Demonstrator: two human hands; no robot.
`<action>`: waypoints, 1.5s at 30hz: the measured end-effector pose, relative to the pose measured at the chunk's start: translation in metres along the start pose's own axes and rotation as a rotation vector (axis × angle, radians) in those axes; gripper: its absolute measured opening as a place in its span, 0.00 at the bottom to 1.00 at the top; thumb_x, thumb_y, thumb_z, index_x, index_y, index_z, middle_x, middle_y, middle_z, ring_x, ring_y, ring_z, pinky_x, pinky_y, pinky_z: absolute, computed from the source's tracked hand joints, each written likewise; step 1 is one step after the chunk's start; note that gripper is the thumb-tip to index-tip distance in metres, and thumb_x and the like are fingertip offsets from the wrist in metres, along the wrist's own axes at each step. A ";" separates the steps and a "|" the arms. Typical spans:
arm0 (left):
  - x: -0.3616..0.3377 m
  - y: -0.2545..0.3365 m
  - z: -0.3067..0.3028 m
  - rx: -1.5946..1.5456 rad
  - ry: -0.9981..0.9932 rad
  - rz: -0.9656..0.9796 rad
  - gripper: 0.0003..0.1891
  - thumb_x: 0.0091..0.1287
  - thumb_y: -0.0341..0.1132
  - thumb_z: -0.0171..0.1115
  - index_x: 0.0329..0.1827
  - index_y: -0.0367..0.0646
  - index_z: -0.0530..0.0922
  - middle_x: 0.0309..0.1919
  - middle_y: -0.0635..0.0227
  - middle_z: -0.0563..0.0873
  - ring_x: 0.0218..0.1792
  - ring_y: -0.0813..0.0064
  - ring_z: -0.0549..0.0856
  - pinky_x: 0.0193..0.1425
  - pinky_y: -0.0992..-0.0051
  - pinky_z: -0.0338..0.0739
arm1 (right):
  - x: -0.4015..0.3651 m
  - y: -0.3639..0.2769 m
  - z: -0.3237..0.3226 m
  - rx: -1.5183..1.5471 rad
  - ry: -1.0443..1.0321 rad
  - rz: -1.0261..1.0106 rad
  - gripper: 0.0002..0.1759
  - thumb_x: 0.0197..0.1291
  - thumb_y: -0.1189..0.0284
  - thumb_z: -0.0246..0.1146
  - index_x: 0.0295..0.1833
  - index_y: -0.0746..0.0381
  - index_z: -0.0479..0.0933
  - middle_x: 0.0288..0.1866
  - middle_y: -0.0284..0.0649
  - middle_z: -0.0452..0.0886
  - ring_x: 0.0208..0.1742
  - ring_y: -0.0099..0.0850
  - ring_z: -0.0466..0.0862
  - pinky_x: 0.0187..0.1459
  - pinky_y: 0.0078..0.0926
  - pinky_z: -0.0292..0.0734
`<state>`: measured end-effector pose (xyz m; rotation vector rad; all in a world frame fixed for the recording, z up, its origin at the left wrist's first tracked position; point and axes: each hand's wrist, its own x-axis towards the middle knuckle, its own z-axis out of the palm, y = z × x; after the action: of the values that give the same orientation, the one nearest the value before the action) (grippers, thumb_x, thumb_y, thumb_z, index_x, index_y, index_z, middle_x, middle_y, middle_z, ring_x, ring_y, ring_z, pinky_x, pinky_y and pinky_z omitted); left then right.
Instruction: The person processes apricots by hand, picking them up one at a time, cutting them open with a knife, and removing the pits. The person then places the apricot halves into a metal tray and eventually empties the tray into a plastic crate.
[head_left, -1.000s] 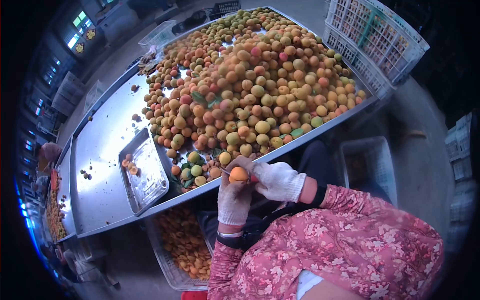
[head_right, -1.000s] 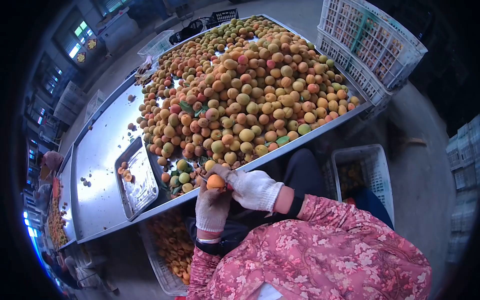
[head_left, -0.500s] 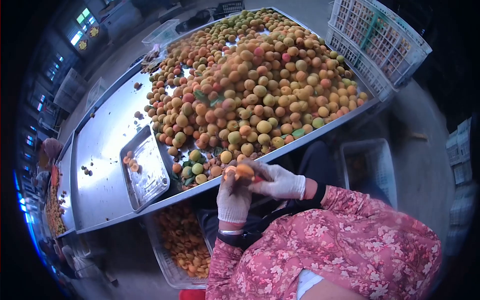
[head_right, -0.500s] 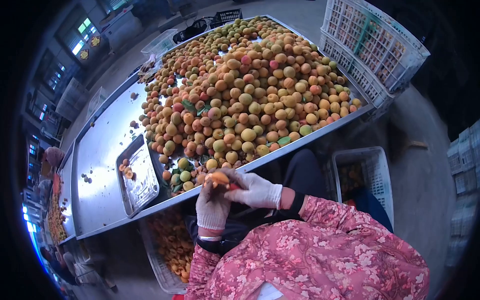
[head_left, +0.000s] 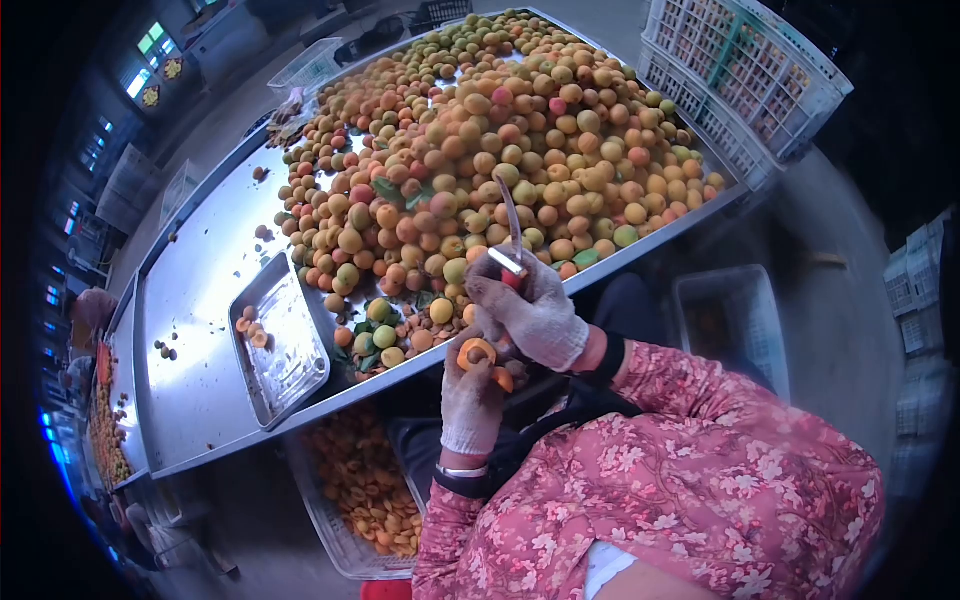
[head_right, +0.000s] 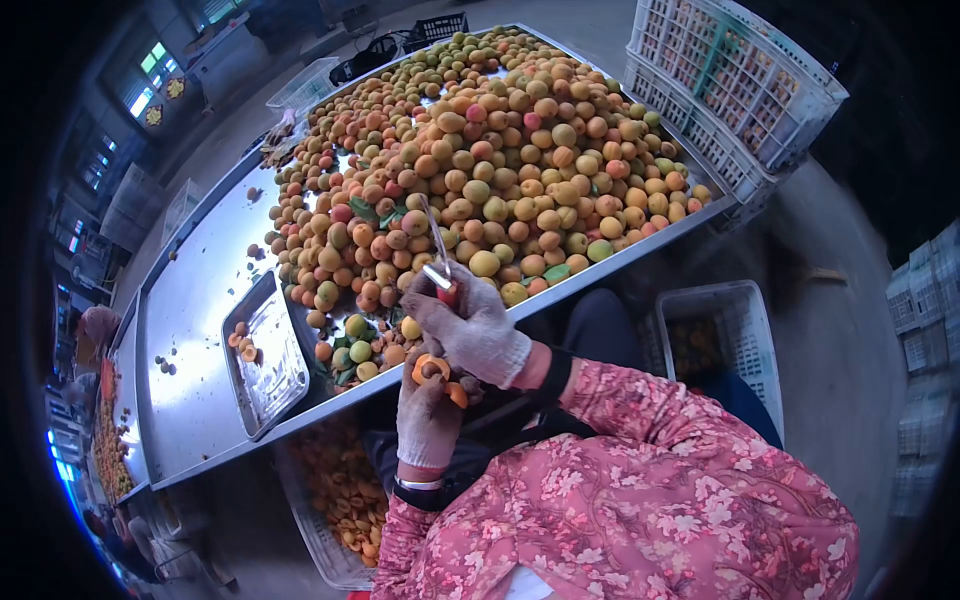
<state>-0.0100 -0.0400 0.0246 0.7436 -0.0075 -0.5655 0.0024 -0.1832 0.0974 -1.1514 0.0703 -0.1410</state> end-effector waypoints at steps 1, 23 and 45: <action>-0.001 -0.001 -0.001 0.051 0.041 -0.018 0.26 0.67 0.26 0.56 0.68 0.43 0.62 0.55 0.62 0.75 0.53 0.63 0.80 0.57 0.60 0.78 | 0.004 0.008 0.001 0.047 -0.023 -0.056 0.08 0.67 0.72 0.63 0.47 0.61 0.74 0.28 0.26 0.74 0.27 0.12 0.74 0.28 0.12 0.71; 0.000 -0.009 -0.007 1.429 -0.098 0.231 0.13 0.69 0.37 0.57 0.54 0.44 0.76 0.35 0.56 0.85 0.39 0.56 0.86 0.42 0.66 0.80 | 0.015 0.054 -0.034 0.696 0.456 0.285 0.09 0.68 0.71 0.61 0.34 0.57 0.69 0.16 0.26 0.65 0.13 0.22 0.66 0.19 0.21 0.64; 0.121 0.168 -0.074 2.075 0.617 0.645 0.20 0.58 0.40 0.67 0.53 0.42 0.79 0.43 0.54 0.84 0.45 0.53 0.83 0.50 0.59 0.77 | 0.008 0.017 -0.058 0.034 0.111 0.423 0.08 0.65 0.72 0.62 0.42 0.61 0.69 0.24 0.31 0.71 0.18 0.20 0.71 0.20 0.18 0.65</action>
<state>0.1892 0.0475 0.0544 2.7538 -0.2859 0.5890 0.0042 -0.2304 0.0582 -1.0710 0.4049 0.1697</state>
